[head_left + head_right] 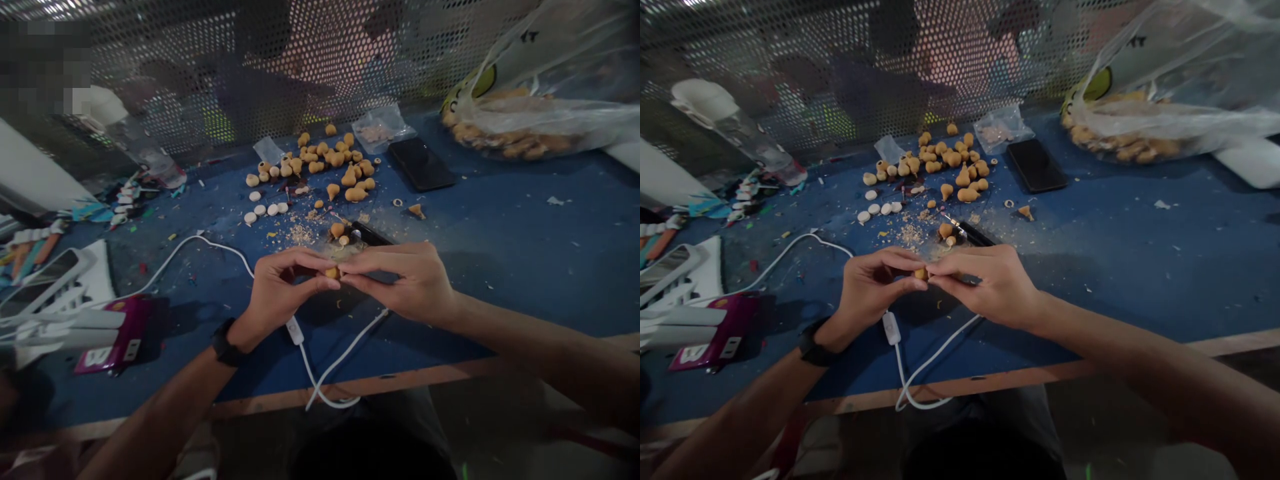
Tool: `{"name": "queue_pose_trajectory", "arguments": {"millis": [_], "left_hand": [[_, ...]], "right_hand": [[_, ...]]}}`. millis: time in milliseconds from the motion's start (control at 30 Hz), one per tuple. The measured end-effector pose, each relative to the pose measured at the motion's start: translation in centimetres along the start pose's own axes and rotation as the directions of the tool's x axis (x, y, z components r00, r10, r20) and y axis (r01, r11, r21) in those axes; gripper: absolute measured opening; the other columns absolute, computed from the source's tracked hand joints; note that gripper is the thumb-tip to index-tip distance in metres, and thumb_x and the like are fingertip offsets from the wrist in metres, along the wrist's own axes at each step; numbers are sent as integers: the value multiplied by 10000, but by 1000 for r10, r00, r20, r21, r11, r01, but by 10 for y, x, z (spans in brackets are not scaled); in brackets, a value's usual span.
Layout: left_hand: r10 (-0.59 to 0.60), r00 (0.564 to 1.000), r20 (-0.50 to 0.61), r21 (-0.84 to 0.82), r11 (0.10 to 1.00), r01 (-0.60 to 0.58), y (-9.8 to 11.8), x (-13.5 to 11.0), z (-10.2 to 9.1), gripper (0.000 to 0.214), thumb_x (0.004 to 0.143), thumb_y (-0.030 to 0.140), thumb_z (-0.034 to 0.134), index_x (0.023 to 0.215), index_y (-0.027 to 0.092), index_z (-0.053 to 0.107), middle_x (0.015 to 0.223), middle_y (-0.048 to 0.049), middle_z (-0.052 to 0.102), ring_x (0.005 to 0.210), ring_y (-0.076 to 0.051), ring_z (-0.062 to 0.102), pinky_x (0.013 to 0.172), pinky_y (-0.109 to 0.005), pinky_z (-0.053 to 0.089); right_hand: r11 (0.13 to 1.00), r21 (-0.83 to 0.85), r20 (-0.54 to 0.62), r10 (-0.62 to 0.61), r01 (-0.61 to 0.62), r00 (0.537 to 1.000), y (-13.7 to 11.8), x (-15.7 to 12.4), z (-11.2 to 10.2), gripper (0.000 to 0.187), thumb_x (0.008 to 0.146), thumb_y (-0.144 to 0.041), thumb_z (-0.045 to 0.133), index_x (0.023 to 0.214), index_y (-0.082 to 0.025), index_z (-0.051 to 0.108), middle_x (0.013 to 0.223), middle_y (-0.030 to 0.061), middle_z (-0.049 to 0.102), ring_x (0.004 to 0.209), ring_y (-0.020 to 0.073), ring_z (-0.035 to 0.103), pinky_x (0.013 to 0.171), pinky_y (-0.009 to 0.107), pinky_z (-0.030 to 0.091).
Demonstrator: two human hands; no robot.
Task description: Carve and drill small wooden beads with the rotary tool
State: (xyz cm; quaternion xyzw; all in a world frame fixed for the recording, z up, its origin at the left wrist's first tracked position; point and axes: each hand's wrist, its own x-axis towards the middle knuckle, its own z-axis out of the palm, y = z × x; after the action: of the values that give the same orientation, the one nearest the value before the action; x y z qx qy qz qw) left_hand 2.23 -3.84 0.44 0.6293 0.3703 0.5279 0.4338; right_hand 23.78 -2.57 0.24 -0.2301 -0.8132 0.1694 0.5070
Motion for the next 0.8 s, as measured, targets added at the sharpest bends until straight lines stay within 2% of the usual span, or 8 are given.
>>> {"name": "queue_pose_trajectory", "arguments": {"millis": [300,467,567,700,800], "left_hand": [[57,998,-37,48,997,-55,5,-5,3,243,657,363,990,820,249,851,832,-53,824,759,-182,771,701,-292,651],[104,993,-49,146,985,-96,9,-8,3,248,661,418,980,777,244,845,809,-59,824,723,-190,766,711,-314,655],[150,988,-30,188,972,-142,10,-8,2,220,685,391,971,808,251,853,839,-60,834,729,-188,773,729,-310,655],[181,983,-6,188,966,-177,10,-7,0,206,690,341,970,841,259,858,836,-50,836,736,-187,785,728,-294,654],[142,990,-10,174,975,-138,9,-5,0,224,681,363,974,831,249,855,832,-53,836,752,-199,794,744,-308,667]], "right_hand": [[998,65,-1,22,-22,1000,-5,3,-2,137,917,-150,791,972,-274,803,910,-13,845,835,190,827,709,265,693],[996,56,23,65,-66,998,-7,3,-3,99,919,-187,795,941,-280,817,892,-14,844,804,195,825,679,264,690],[994,59,28,91,-93,995,-8,2,-4,81,913,-187,801,924,-266,816,886,-7,844,808,196,825,676,255,683],[997,63,20,53,-54,998,-6,2,-3,124,910,-165,803,973,-272,811,901,-14,843,806,184,821,685,257,683],[999,33,13,20,-20,1000,-4,3,-3,154,925,-174,791,1020,-294,804,904,-17,839,815,193,820,694,288,691]]}}
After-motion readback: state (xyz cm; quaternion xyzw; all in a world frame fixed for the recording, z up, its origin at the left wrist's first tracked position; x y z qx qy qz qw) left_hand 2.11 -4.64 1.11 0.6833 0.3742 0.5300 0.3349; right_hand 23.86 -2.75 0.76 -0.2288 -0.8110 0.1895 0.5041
